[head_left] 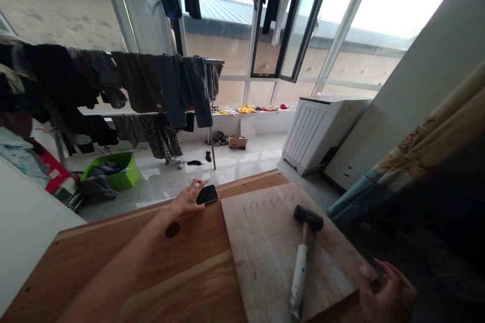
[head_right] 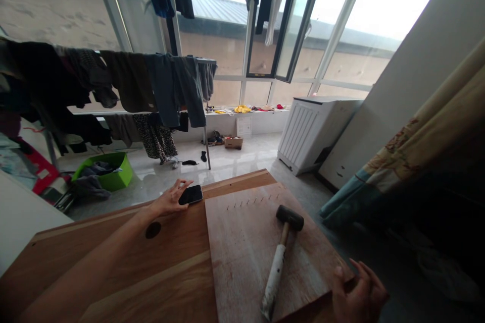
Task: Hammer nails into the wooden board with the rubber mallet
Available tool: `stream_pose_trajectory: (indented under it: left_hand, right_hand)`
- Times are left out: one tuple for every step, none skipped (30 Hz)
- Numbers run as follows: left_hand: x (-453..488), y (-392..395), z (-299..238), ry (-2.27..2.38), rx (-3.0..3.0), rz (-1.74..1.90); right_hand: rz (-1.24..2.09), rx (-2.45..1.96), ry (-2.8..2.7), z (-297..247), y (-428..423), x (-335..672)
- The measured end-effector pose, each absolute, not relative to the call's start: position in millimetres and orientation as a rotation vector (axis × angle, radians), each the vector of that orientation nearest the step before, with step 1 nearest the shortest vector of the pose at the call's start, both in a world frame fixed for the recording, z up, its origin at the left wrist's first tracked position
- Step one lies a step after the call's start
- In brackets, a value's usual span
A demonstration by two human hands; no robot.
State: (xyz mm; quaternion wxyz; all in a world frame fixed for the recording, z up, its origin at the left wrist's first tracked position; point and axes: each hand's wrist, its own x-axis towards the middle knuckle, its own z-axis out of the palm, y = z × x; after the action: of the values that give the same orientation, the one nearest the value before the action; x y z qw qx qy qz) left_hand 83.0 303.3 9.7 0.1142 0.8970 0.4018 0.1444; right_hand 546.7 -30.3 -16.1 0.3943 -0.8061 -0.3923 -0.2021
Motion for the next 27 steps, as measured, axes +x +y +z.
stream_pose_trajectory:
  left_hand:
    - [81.9,303.6,8.9,1.183,2.623,0.414]
    - [80.5,304.0,7.9,1.179,2.622,0.408]
    - [78.6,304.2,6.6,1.172,2.628,0.406]
    - [76.4,304.1,5.2,1.169,2.638,0.408]
    - [74.0,303.4,3.7,1.172,2.650,0.408]
    - [71.6,302.1,2.3,1.184,2.663,0.405]
    - [69.2,300.2,1.2,1.204,2.674,0.399]
    - [67.2,297.9,0.4,1.230,2.680,0.393]
    - [65.6,295.4,-0.1,1.253,2.683,0.391]
    - [64.6,292.9,-0.3,1.271,2.684,0.398]
    - [64.3,290.8,-0.3,1.284,2.683,0.416]
    - [64.7,289.3,-0.1,1.291,2.683,0.441]
    - [65.7,288.4,0.1,1.290,2.683,0.468]
    - [67.4,288.2,0.1,1.283,2.685,0.493]
    - [69.5,288.6,0.1,1.273,2.689,0.512]
    - [71.9,289.5,-0.1,1.264,2.691,0.526]
    - [74.4,290.9,-0.5,1.255,2.690,0.537]
    - [77.0,292.5,-1.1,1.244,2.686,0.551]
    - [79.3,294.3,-1.7,1.228,2.678,0.566]
    - [81.4,296.0,-2.5,1.209,2.664,0.580]
    - [83.2,297.8,-3.3,1.191,2.645,0.589]
    - [84.6,299.4,-4.0,1.182,2.623,0.592]
    - [85.7,300.9,-4.8,1.185,2.599,0.587]
    - [86.5,302.2,-5.4,1.196,2.575,0.579]
    - [86.9,303.3,-6.0,1.210,2.555,0.570]
    - [87.0,304.1,-6.5,1.221,2.540,0.563]
    - [86.8,304.7,-6.8,1.225,2.531,0.562]
  right_hand:
    - [-0.506,-2.056,-0.992,-16.4,-30.4,546.8]
    - [-0.496,-2.070,-0.986,-16.9,-30.6,546.8]
    - [-0.487,-2.083,-0.977,-17.5,-30.7,546.6]
    - [-0.479,-2.092,-0.969,-18.0,-30.7,546.1]
    - [-0.472,-2.096,-0.963,-18.5,-30.6,545.6]
    - [-0.462,-2.099,-0.959,-18.7,-30.4,545.0]
    - [-0.452,-2.104,-0.954,-18.7,-30.1,544.5]
    - [-0.444,-2.107,-0.949,-18.5,-29.9,544.1]
    - [-0.434,-2.113,-0.948,-18.1,-29.6,544.0]
    - [-0.424,-2.119,-0.949,-17.8,-29.4,544.0]
    - [-0.416,-2.124,-0.954,-17.5,-29.2,544.2]
    - [-0.412,-2.126,-0.959,-17.3,-29.1,544.6]
    - [-0.415,-2.122,-0.966,-17.3,-29.0,544.9]
    - [-0.420,-2.113,-0.975,-17.5,-29.0,545.2]
    - [-0.425,-2.105,-0.978,-17.8,-28.9,545.4]
    - [-0.427,-2.101,-0.976,-18.2,-28.9,545.5]
    - [-0.424,-2.100,-0.970,-18.6,-28.8,545.5]
    - [-0.414,-2.102,-0.962,-19.0,-28.7,545.4]
    - [-0.401,-2.107,-0.953,-19.3,-28.6,545.3]
    - [-0.388,-2.114,-0.944,-19.4,-28.5,545.2]
    - [-0.376,-2.120,-0.939,-19.3,-28.4,545.0]
    - [-0.366,-2.124,-0.937,-19.1,-28.4,544.7]
    - [-0.360,-2.127,-0.933,-18.8,-28.5,544.4]
    - [-0.358,-2.125,-0.930,-18.3,-28.5,544.1]
    - [-0.358,-2.119,-0.928,-17.9,-28.6,543.6]
    - [-0.359,-2.111,-0.927,-17.5,-28.7,543.2]
    - [-0.359,-2.103,-0.925,-17.2,-28.8,542.7]
